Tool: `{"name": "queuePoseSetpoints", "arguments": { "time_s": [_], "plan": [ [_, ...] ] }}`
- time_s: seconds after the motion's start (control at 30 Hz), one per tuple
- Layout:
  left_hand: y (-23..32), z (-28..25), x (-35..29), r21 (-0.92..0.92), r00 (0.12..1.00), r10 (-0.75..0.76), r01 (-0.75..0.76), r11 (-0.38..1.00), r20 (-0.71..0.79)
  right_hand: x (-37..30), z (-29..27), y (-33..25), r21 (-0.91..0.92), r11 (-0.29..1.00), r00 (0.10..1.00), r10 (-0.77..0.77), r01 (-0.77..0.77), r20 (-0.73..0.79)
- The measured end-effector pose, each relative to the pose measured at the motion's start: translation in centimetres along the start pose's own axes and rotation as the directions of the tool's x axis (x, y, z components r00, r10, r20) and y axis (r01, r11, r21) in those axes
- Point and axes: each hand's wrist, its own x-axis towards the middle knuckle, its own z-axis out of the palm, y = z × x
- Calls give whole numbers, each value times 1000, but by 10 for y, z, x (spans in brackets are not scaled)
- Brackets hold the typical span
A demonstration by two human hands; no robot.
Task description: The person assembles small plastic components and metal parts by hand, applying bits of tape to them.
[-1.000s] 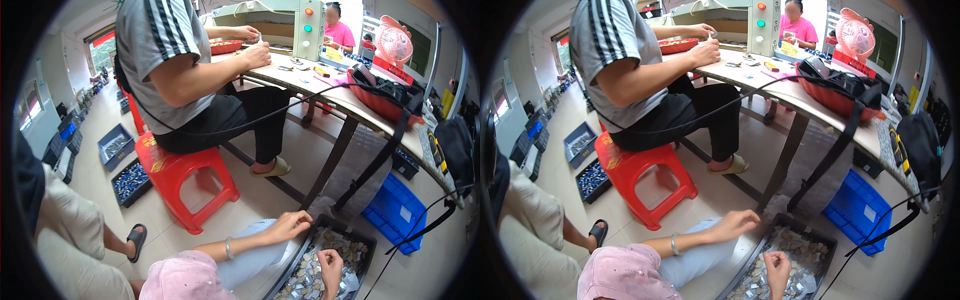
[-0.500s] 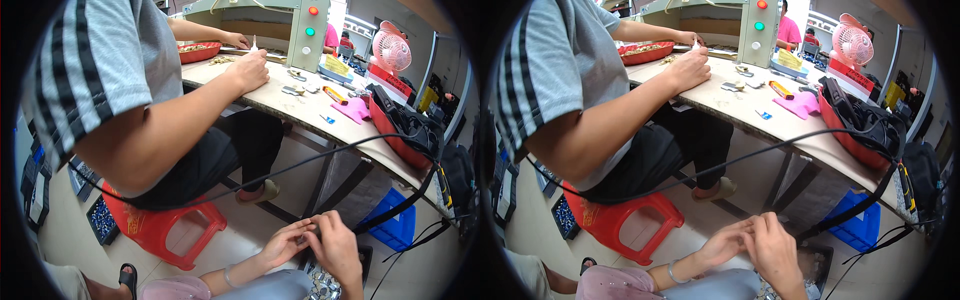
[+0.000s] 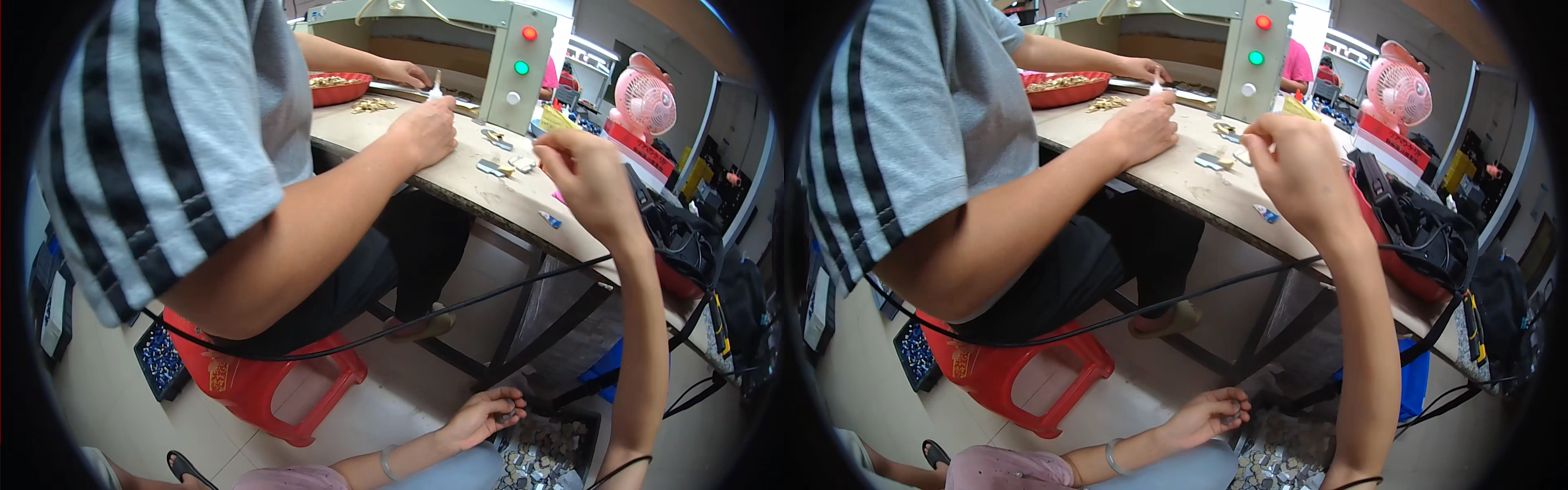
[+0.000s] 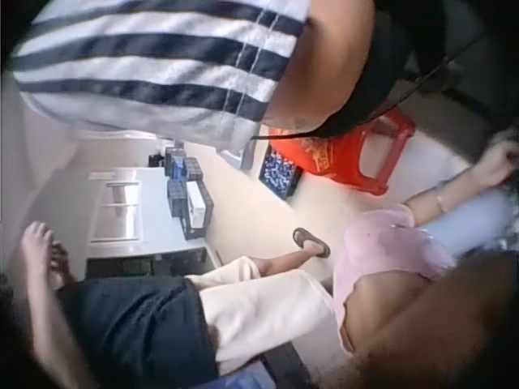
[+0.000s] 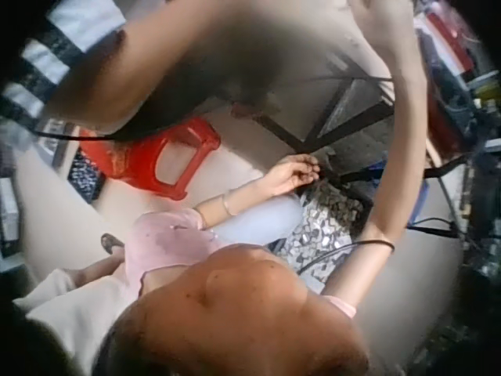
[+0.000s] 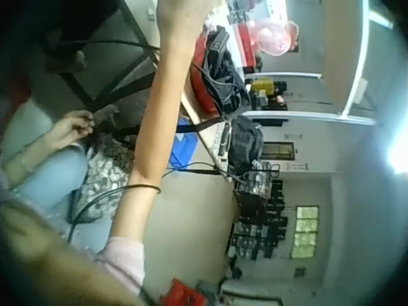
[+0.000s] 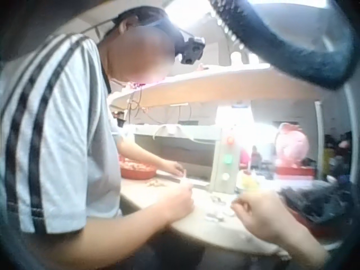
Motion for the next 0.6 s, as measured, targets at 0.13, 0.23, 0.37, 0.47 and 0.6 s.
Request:
{"name": "queuePoseSetpoints", "arguments": {
  "time_s": [0.13,0.23,0.37,0.47,0.6],
  "plan": [
    [-15,-4,-10,66,1000,-13,12,998,10,13,42,33,-186,983,977,31,9,213],
    [-15,-12,-24,54,999,39,-37,998,-36,6,72,29,-206,977,972,99,-54,214],
    [-20,-10,-29,73,995,79,-74,995,-65,-1,72,27,-212,977,997,40,-24,68],
    [-25,-1,-31,87,991,95,-87,992,-98,1,73,30,-224,975,997,28,-10,76],
    [-21,10,-33,117,990,97,-85,990,-101,1,67,31,-133,986,991,112,-101,77]
  ]
}}
